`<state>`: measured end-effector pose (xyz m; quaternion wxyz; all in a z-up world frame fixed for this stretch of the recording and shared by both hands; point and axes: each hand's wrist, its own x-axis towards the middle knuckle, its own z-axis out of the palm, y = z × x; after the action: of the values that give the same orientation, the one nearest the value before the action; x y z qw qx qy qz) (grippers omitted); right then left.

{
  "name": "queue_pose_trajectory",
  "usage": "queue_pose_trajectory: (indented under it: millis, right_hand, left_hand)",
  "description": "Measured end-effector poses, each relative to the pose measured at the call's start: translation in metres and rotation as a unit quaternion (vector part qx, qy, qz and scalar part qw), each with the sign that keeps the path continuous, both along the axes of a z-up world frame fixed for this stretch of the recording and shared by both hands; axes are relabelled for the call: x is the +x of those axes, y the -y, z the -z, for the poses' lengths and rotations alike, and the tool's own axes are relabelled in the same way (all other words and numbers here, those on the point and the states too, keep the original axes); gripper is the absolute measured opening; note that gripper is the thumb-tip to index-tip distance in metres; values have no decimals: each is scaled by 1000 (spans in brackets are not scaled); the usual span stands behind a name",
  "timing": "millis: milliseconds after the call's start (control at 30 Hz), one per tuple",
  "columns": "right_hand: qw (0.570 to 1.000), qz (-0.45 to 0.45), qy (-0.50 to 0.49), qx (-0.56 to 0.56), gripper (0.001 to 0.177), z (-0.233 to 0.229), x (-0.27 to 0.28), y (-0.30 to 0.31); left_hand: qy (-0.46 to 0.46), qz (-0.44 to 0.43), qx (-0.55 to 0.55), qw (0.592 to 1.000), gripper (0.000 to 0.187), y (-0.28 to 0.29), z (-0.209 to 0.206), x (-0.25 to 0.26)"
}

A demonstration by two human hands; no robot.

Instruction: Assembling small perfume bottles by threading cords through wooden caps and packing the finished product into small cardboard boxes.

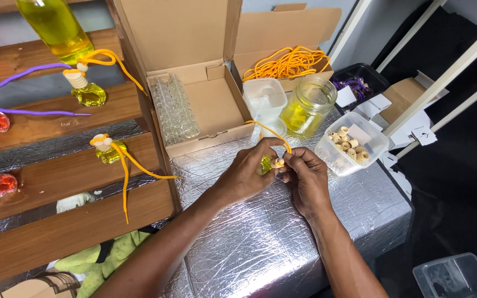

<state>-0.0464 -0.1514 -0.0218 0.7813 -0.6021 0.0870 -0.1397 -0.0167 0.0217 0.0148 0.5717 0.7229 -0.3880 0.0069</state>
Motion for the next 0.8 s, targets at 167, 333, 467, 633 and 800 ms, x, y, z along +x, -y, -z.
queue_pose_trajectory:
  millis: [167,333,467,633,800]
  right_hand:
    - [1000,17,-1,17,8,0,3,-1]
    - [997,56,44,-9,7,7,4,0]
    - [994,64,76,-44,5,-6,0,-2]
    - [978,57,170,-103,6,-3,-3,0]
    - [973,36,182,-135,8,-7,-3,3]
  left_hand:
    - [0,18,-34,999,55,5,8,0]
    - [-42,2,-76,996,50,9,22,1]
    - [-58,-7,-71,996,46,10,34,7]
    - [-59,3,-26,998,36,8,37,9]
    - [-85,31,-32,995,36,9,41,6]
